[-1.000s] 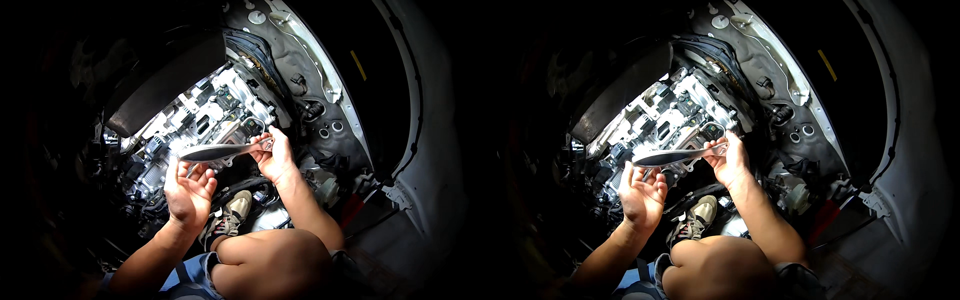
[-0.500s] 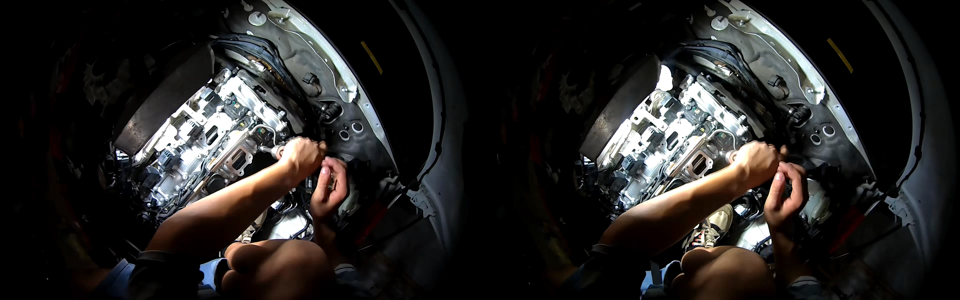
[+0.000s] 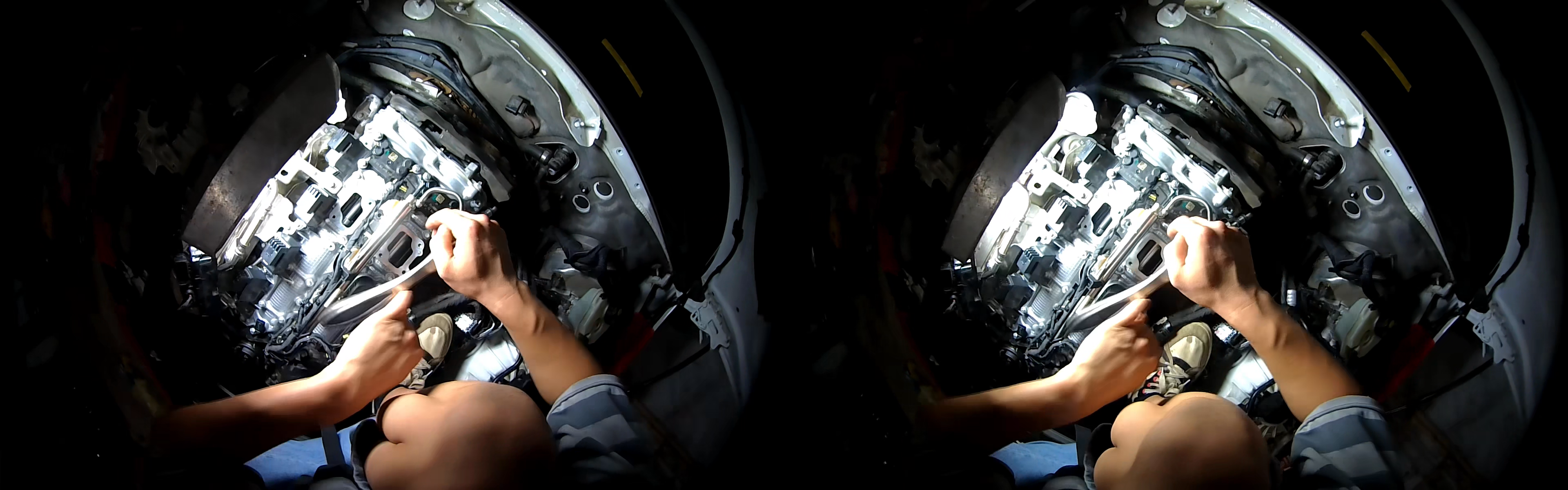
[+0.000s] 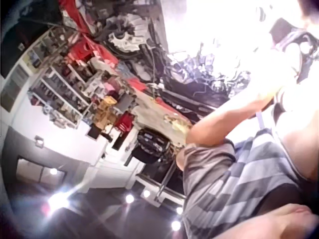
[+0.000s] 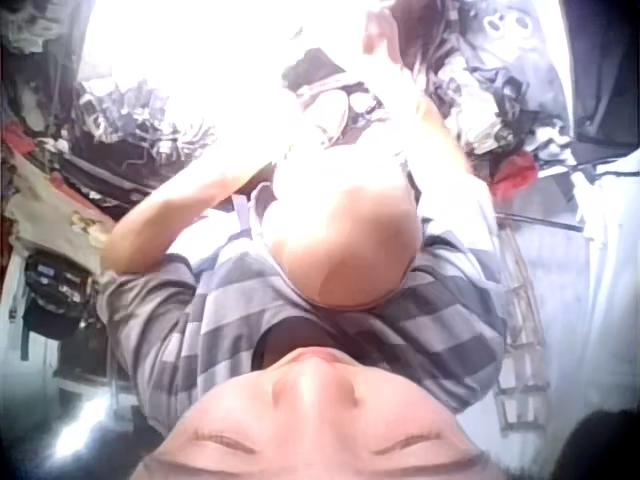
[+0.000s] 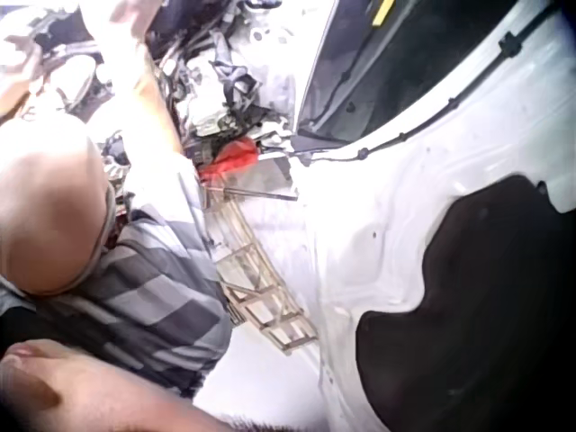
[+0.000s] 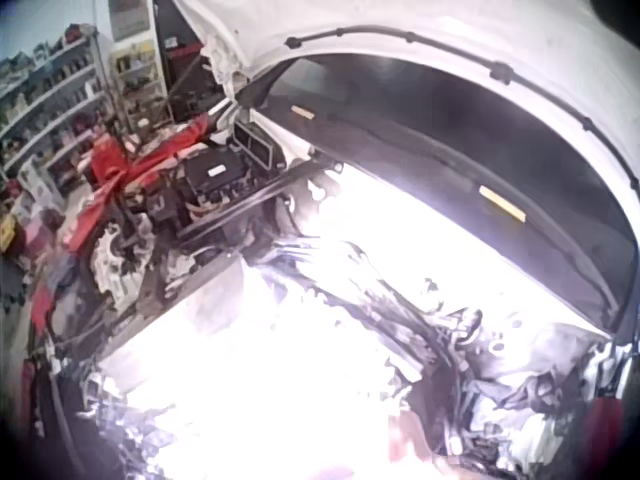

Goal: The person works on a car engine, positioning and adjusting components by hand and tightening bolts with a ratchet wrench.

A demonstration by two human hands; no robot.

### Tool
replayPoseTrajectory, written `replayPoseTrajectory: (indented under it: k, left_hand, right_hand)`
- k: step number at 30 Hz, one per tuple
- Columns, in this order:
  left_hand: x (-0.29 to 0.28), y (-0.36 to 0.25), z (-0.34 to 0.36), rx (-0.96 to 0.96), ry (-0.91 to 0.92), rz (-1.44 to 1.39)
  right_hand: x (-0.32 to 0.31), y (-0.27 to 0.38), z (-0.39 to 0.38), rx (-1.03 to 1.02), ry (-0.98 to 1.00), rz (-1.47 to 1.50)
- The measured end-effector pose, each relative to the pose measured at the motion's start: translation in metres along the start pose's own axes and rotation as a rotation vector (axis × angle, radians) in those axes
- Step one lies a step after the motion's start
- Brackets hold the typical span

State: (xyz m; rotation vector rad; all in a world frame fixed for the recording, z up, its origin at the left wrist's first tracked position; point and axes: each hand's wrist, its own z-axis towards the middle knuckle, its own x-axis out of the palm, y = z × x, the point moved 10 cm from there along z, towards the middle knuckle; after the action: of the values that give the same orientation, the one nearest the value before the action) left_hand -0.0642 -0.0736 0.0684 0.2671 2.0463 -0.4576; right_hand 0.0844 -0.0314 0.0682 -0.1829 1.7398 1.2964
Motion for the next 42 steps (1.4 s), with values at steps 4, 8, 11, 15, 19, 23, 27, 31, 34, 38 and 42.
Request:
replayPoseTrajectory:
  k: [4,8,11,15,19,23,27,31,34,38,42]
  left_hand:
    - [-0.024,0.069,-0.046,-0.58,-0.473,-0.762]
    - [-0.009,0.113,-0.01,-0.914,-0.89,-1.402]
    - [-0.032,0.132,0.039,-0.994,-1.064,-1.417]
    - [-0.038,0.141,0.106,-0.621,-0.67,-1.248]
    - [-0.083,0.074,0.114,-0.21,-0.496,-0.389]
    - [-0.063,0.025,0.104,-0.035,-0.474,0.101]
    - [-0.042,0.084,0.027,-0.165,-1.245,-0.798]
    - [0.013,0.119,0.037,-0.426,-1.084,-1.083]
    - [0.043,0.125,0.019,-0.519,-1.147,-1.382]
    - [0.066,0.055,-0.009,-0.34,-0.581,-2.023]
    - [0.086,0.004,-0.041,-0.101,-0.163,-2.521]
  right_hand:
    - [0.007,-0.043,-0.017,0.304,-0.159,0.289]
    - [0.016,-0.044,-0.03,0.447,-0.307,0.546]
    - [-0.007,-0.025,-0.043,0.232,-0.385,0.443]
    - [-0.036,-0.062,-0.087,0.461,-0.537,0.386]
    - [-0.087,-0.002,-0.062,-0.01,-0.295,-0.37]
    - [-0.027,-0.045,-0.078,0.429,0.312,-0.087]
    - [0.007,-0.036,-0.099,0.589,0.112,0.718]
    - [0.041,-0.021,-0.095,0.9,-0.168,1.213]
    - [0.04,-0.028,-0.093,0.87,-0.313,1.21]
    - [0.045,-0.015,-0.079,0.813,-0.268,1.104]
    - [0.038,-0.016,-0.059,0.628,-0.293,0.998]
